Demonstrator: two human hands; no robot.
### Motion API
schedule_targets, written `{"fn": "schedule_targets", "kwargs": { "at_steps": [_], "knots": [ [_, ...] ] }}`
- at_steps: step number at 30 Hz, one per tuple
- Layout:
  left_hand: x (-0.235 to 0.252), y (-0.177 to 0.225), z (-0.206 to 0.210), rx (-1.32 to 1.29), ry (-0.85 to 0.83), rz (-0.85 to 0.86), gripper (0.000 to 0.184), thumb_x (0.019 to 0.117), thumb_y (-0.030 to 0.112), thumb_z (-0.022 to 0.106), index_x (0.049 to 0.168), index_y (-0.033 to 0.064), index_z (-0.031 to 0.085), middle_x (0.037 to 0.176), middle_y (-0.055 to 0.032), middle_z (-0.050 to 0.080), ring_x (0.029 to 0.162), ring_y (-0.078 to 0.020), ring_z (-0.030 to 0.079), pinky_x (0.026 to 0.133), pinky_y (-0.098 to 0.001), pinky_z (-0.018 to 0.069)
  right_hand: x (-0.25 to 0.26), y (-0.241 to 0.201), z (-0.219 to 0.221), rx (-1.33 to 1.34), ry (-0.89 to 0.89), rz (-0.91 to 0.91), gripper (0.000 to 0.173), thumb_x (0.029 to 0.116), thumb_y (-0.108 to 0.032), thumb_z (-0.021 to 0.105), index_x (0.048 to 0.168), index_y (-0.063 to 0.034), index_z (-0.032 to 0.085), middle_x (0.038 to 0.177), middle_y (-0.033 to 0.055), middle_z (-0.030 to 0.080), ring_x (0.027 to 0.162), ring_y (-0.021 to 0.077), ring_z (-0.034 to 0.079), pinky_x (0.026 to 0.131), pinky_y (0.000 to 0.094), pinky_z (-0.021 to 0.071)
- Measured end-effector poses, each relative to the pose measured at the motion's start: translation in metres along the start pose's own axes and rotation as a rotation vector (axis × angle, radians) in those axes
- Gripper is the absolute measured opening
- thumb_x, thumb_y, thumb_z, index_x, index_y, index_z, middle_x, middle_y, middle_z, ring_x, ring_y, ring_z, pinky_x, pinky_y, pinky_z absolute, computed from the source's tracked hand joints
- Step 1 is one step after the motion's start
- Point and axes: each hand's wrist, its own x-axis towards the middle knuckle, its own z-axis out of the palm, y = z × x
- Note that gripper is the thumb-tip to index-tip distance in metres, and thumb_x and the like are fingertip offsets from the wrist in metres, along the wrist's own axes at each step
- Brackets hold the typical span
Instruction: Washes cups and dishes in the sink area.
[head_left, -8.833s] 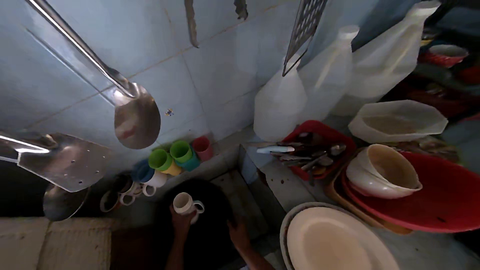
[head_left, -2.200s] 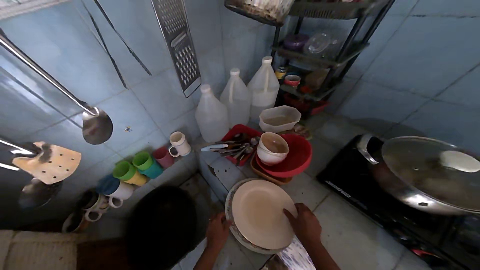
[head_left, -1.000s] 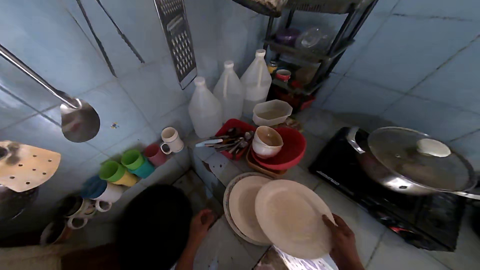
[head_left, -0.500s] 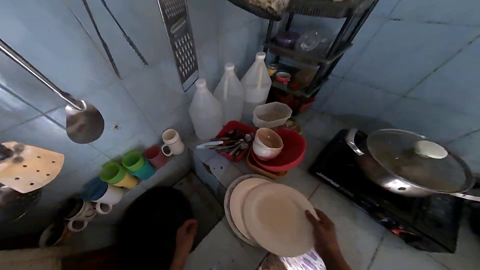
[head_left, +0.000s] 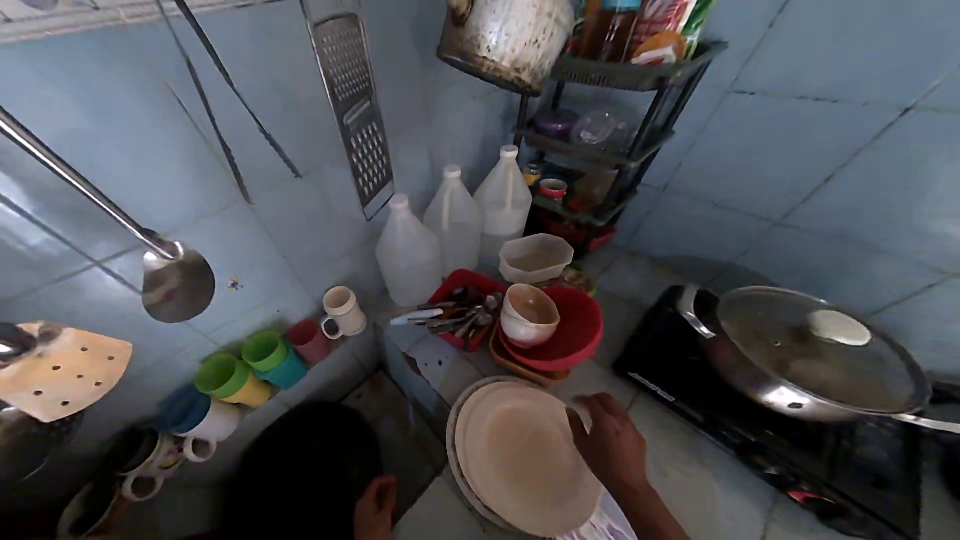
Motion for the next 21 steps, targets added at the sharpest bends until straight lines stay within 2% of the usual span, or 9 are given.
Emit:
{"fn": "schedule_targets", "kwargs": {
  "at_steps": [2, 4, 7, 9, 12, 14, 17, 19, 21],
  "knots": [
    [0.002, -0.002, 0.003, 0.005, 0.006, 0.002, 0.027, 0.1019, 0.01, 0.059, 0.122, -0.007, 0.065, 0.107, -0.0233, 0.07, 0.091, -0.0291, 0.069, 0.085, -0.0465, 0.0572, 0.021, -0.027, -0.009, 0.054, 0.13, -0.215, 0.028, 0.0996, -0.015, 0.062, 0.12, 0.002, 0.072, 0.126, 0.0276, 0.065, 0.121, 0.0453, 0.061, 0.1, 0.0599, 0.0504],
    [0.002, -0.003, 0.006, 0.031, 0.018, 0.033, 0.025, 0.1011, 0.008, 0.06, 0.121, -0.0062, 0.067, 0.107, -0.0225, 0.07, 0.092, -0.0289, 0.069, 0.086, -0.0462, 0.0572, 0.053, -0.051, -0.012, 0.057, 0.138, -0.318, 0.029, 0.1007, -0.015, 0.059, 0.121, 0.0025, 0.071, 0.127, 0.0276, 0.065, 0.125, 0.0462, 0.058, 0.107, 0.0607, 0.0442],
    [-0.003, -0.002, 0.002, 0.035, 0.06, 0.054, 0.024, 0.1016, 0.009, 0.059, 0.119, -0.0054, 0.068, 0.102, -0.0209, 0.07, 0.086, -0.0267, 0.069, 0.082, -0.0448, 0.0574, 0.107, -0.075, -0.006, -0.108, -0.007, -0.24, 0.044, 0.1061, -0.024, 0.052, 0.141, 0.0022, 0.056, 0.144, 0.0289, 0.053, 0.139, 0.0473, 0.045, 0.114, 0.0653, 0.0318],
    [-0.01, -0.004, -0.005, 0.017, 0.107, 0.041, 0.024, 0.1019, 0.01, 0.059, 0.12, -0.0044, 0.068, 0.101, -0.0198, 0.071, 0.084, -0.0261, 0.069, 0.08, -0.0447, 0.0583, 0.133, -0.085, 0.004, -0.201, -0.11, -0.163, 0.049, 0.1079, -0.028, 0.047, 0.147, 0.0026, 0.05, 0.15, 0.0293, 0.048, 0.144, 0.0464, 0.04, 0.117, 0.0655, 0.0255],
    [-0.025, -0.004, -0.019, -0.025, 0.185, -0.025, 0.025, 0.1009, 0.007, 0.06, 0.122, -0.0049, 0.066, 0.105, -0.022, 0.071, 0.089, -0.0304, 0.071, 0.082, -0.0481, 0.0596, 0.144, -0.096, 0.008, -0.27, -0.221, -0.113, 0.045, 0.1082, -0.025, 0.046, 0.141, 0.0037, 0.055, 0.141, 0.0309, 0.055, 0.134, 0.0471, 0.051, 0.111, 0.066, 0.0359],
    [-0.034, -0.009, -0.029, -0.052, 0.246, -0.057, 0.025, 0.1004, 0.004, 0.059, 0.123, -0.0062, 0.065, 0.105, -0.0225, 0.071, 0.089, -0.0305, 0.071, 0.082, -0.0473, 0.0598, 0.145, -0.096, 0.011, -0.264, -0.197, -0.13, 0.043, 0.1078, -0.023, 0.047, 0.14, 0.0025, 0.056, 0.138, 0.0319, 0.057, 0.131, 0.0487, 0.054, 0.107, 0.0676, 0.04],
    [-0.046, -0.026, -0.047, -0.069, 0.347, -0.097, 0.024, 0.0998, 0.004, 0.061, 0.121, -0.0053, 0.066, 0.103, -0.0203, 0.071, 0.085, -0.0268, 0.071, 0.079, -0.0437, 0.0604, 0.149, -0.088, 0.016, -0.171, -0.108, -0.156, 0.044, 0.1028, -0.02, 0.058, 0.143, -0.0017, 0.057, 0.141, 0.0326, 0.055, 0.135, 0.051, 0.049, 0.112, 0.0683, 0.0345],
    [-0.051, -0.035, -0.06, -0.076, 0.382, -0.134, 0.024, 0.0999, 0.005, 0.061, 0.121, -0.0048, 0.067, 0.103, -0.0199, 0.072, 0.084, -0.0258, 0.071, 0.078, -0.0431, 0.06, 0.15, -0.086, 0.015, -0.109, -0.054, -0.142, 0.043, 0.1005, -0.021, 0.063, 0.138, -0.0002, 0.061, 0.138, 0.0341, 0.057, 0.133, 0.0526, 0.05, 0.112, 0.0698, 0.0335],
    [-0.052, -0.043, -0.071, -0.084, 0.385, -0.161, 0.023, 0.1009, 0.005, 0.06, 0.121, -0.0054, 0.066, 0.104, -0.0202, 0.071, 0.084, -0.0255, 0.07, 0.079, -0.0429, 0.0592, 0.144, -0.088, 0.012, -0.099, 0.037, -0.19, 0.039, 0.1003, -0.021, 0.065, 0.131, 0.0025, 0.065, 0.132, 0.0363, 0.06, 0.13, 0.0567, 0.05, 0.113, 0.0737, 0.0266]
  ]
}}
